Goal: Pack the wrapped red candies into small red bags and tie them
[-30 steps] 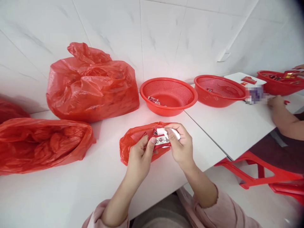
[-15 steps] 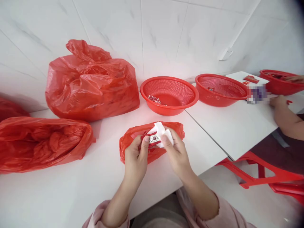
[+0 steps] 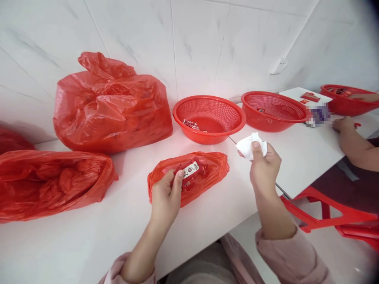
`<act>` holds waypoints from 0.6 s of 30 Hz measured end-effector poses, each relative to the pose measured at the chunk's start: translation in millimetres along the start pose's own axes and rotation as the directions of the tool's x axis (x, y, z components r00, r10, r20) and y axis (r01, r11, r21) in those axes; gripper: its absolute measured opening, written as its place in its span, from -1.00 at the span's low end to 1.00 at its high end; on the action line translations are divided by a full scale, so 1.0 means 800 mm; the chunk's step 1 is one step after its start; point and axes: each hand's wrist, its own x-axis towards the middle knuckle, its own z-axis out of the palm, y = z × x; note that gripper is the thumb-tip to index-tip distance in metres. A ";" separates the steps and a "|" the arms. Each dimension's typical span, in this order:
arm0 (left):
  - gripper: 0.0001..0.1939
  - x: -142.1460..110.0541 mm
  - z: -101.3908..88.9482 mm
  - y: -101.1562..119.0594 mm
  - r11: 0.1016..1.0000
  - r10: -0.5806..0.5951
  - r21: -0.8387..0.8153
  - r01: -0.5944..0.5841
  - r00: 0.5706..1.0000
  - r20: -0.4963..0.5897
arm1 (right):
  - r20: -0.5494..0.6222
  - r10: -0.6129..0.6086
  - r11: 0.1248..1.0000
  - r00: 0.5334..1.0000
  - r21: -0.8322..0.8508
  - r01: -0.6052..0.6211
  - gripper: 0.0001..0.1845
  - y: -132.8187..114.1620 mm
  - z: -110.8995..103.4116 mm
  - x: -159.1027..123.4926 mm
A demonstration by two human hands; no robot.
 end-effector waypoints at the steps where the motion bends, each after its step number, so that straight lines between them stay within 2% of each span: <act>1: -0.54 0.005 -0.001 -0.002 0.989 0.011 0.145 -0.018 0.999 0.050 | 0.024 0.027 0.998 0.999 -0.058 -0.026 -0.51 0.021 -0.004 0.014; 3: -0.53 0.015 0.003 -0.004 0.920 0.023 0.383 -0.083 0.987 0.158 | 0.184 0.097 0.978 0.978 -0.198 -0.060 -0.48 0.058 -0.009 0.034; 5: -0.52 0.024 0.010 -0.001 0.870 0.017 0.479 -0.116 0.978 0.206 | 0.306 0.146 0.955 0.941 -0.293 -0.053 -0.48 0.078 -0.008 0.041; 8: -0.53 0.035 0.014 0.008 0.830 -0.002 0.545 -0.118 0.977 0.215 | 0.240 0.082 0.937 0.967 -0.350 0.007 -0.42 0.075 -0.005 0.034; 10: -0.55 0.038 0.003 0.013 0.791 -0.005 0.600 -0.120 0.979 0.202 | 0.217 0.004 0.941 0.976 -0.330 0.069 -0.42 0.056 -0.005 0.026; 11: -0.55 0.038 -0.006 0.013 0.760 0.020 0.636 -0.134 0.983 0.183 | 0.255 -0.014 0.952 0.967 -0.293 0.091 -0.46 0.044 -0.006 0.022; 13: -0.57 0.033 -0.029 0.008 0.664 0.140 0.725 -0.185 0.983 0.122 | 0.399 -0.001 0.970 0.917 -0.224 0.099 -0.53 0.021 -0.007 0.019; 15: -0.60 0.023 -0.050 -0.006 0.556 0.290 0.803 -0.215 0.955 0.055 | 0.568 0.033 0.966 0.822 -0.228 0.118 -0.61 0.006 -0.008 0.019; 16: -0.59 0.016 -0.059 -0.016 0.535 0.323 0.821 -0.201 0.946 0.021 | 0.635 0.048 0.960 0.771 -0.243 0.140 -0.65 0.002 -0.007 0.020; 17: -0.54 0.010 -0.065 -0.027 0.549 0.307 0.819 -0.169 0.952 -0.010 | 0.687 0.060 0.955 0.725 -0.251 0.159 -0.69 0.000 -0.007 0.022; 18: -0.47 0.004 -0.071 -0.037 0.592 0.238 0.796 -0.121 0.971 -0.029 | 0.723 0.066 0.956 0.688 -0.244 0.165 -0.71 -0.001 -0.007 0.025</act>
